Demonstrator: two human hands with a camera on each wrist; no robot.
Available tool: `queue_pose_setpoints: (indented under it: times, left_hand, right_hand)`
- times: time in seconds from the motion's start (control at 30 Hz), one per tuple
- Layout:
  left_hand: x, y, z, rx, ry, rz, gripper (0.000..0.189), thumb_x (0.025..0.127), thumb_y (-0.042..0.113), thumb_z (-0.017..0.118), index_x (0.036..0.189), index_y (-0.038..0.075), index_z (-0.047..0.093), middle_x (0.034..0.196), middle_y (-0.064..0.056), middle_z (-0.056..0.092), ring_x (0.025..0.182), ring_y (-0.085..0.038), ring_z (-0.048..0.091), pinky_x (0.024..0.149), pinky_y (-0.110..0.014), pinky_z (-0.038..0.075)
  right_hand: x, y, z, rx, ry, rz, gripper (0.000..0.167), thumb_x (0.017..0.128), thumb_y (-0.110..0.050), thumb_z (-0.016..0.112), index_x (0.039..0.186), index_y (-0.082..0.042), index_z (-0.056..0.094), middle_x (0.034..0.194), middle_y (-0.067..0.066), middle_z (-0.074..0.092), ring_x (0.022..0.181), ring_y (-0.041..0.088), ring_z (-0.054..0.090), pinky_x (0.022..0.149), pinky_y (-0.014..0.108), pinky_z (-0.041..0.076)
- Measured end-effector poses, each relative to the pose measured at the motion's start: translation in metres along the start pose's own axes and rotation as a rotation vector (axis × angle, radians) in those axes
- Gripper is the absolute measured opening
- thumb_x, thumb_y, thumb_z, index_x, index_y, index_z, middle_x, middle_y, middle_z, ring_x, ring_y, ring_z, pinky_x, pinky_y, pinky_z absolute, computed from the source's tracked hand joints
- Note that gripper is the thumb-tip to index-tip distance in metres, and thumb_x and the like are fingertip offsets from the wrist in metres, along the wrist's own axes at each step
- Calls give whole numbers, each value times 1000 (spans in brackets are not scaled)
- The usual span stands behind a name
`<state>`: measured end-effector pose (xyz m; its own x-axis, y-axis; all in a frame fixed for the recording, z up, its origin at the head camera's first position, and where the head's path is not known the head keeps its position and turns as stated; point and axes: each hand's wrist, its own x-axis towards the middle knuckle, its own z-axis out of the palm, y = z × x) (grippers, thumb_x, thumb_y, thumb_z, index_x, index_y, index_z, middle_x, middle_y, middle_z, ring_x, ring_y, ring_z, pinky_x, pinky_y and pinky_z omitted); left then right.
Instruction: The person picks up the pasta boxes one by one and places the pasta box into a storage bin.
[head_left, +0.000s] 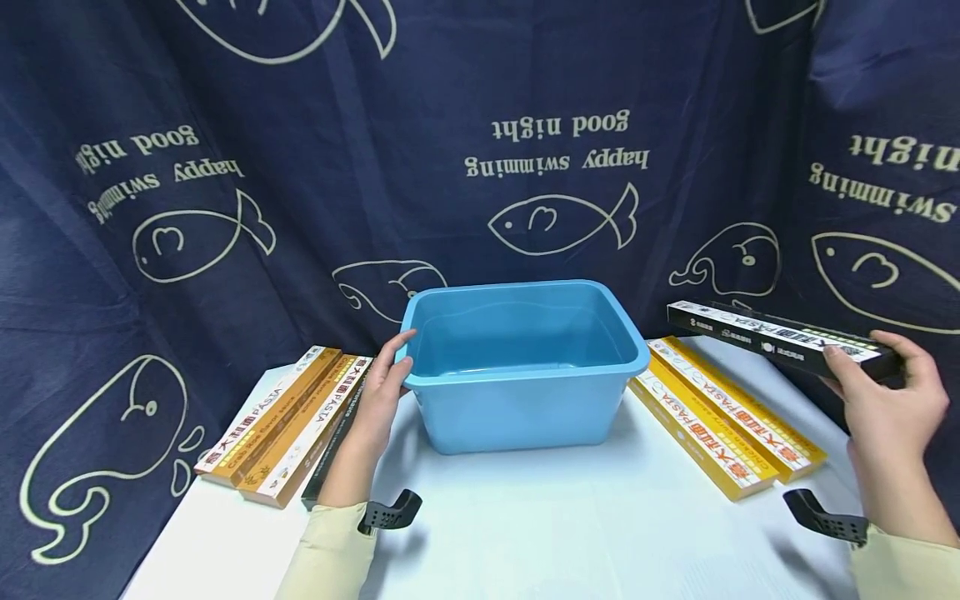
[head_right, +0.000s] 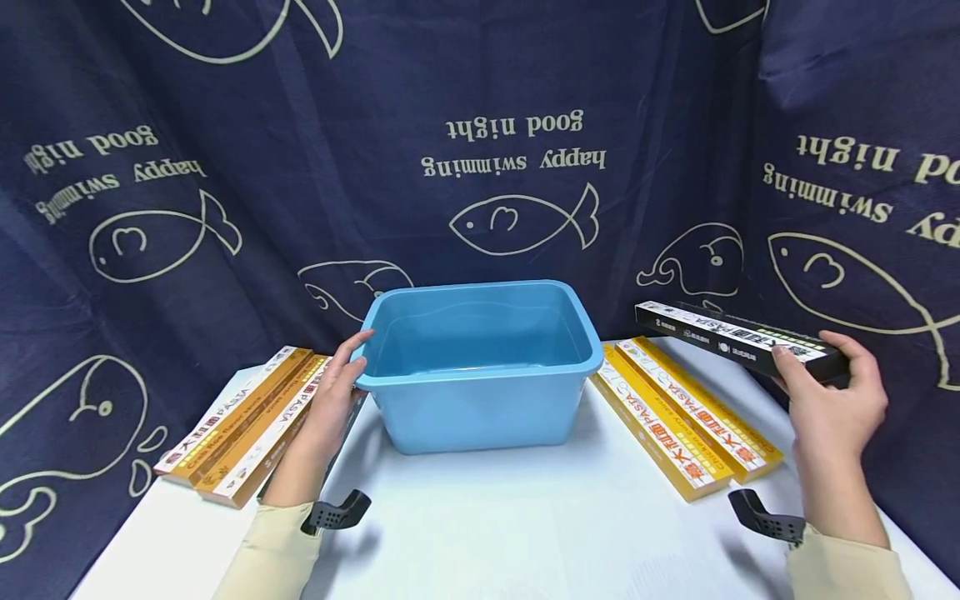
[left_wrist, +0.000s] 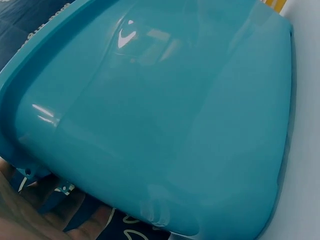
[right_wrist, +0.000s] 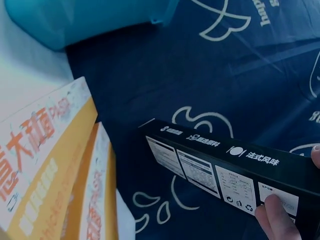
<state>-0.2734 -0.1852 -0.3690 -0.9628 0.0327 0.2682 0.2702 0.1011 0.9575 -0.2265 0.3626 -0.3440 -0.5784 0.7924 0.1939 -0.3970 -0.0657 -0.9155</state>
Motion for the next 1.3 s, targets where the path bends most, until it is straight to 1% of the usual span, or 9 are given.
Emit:
queue_pose_setpoints:
  times: [0.17,0.33,0.53,0.67,0.73,0.9,1.03,1.17,1.3]
  left_hand:
    - [0,-1,-1,9,1,8,43,106,29,39,149,30,41,165,0,25,150,-29,30,116,-61,33]
    - [0,-2,-1,20,4,11,42,106,31,39,148,31,42,164,1,26,149,-29,32,115,-62,34]
    - [1,-5,-1,27,9,15,42,106,31,39,148,31,43,164,2,26,148,-30,34,114,-62,35]
    - [0,-5,-1,23,13,30,42,106,31,40,147,30,43,163,2,28,146,-30,36,113,-62,36]
    - [0,-5,0,22,17,34,42,105,31,40,147,30,44,163,2,29,146,-30,37,113,-62,37]
    - [1,-6,0,26,19,31,42,105,32,40,147,31,44,163,2,29,146,-30,37,113,-62,36]
    - [2,-7,0,27,19,27,42,105,30,40,147,30,44,163,2,29,147,-30,36,113,-63,36]
    - [2,-7,0,31,23,31,42,105,30,40,147,29,44,162,2,30,147,-29,34,113,-63,36]
    - [1,-6,1,33,20,33,42,105,30,40,147,29,44,162,2,30,148,-28,34,113,-64,35]
  right_hand:
    - [-5,-7,7,51,-34,-47,56,78,15,73,123,-17,66,114,-8,54,94,2,59,57,7,52]
    - [-8,-13,13,106,-51,-56,53,78,14,74,124,-14,66,116,-6,54,97,5,60,59,9,53]
    - [-12,-22,18,154,-88,-88,51,79,14,74,124,-9,66,117,-3,51,101,9,61,62,12,55]
    - [-15,-29,20,126,-100,-110,50,81,9,74,126,-11,65,119,-4,50,103,8,60,65,10,54]
    - [-17,-32,20,109,-104,-109,49,83,6,74,127,-13,64,120,-5,50,104,7,59,66,8,53]
    - [-23,-40,22,159,-130,-104,48,84,7,73,127,-11,64,122,-4,51,103,8,61,67,10,54]
    - [-27,-43,26,174,-162,-129,46,85,9,71,126,-10,64,121,-3,52,105,8,61,68,11,55]
    - [-30,-45,30,215,-196,-136,46,83,12,71,125,-7,65,119,0,53,105,11,63,67,15,56]
    - [-33,-46,32,278,-223,-97,46,81,12,73,123,-5,66,117,3,55,103,14,63,65,19,57]
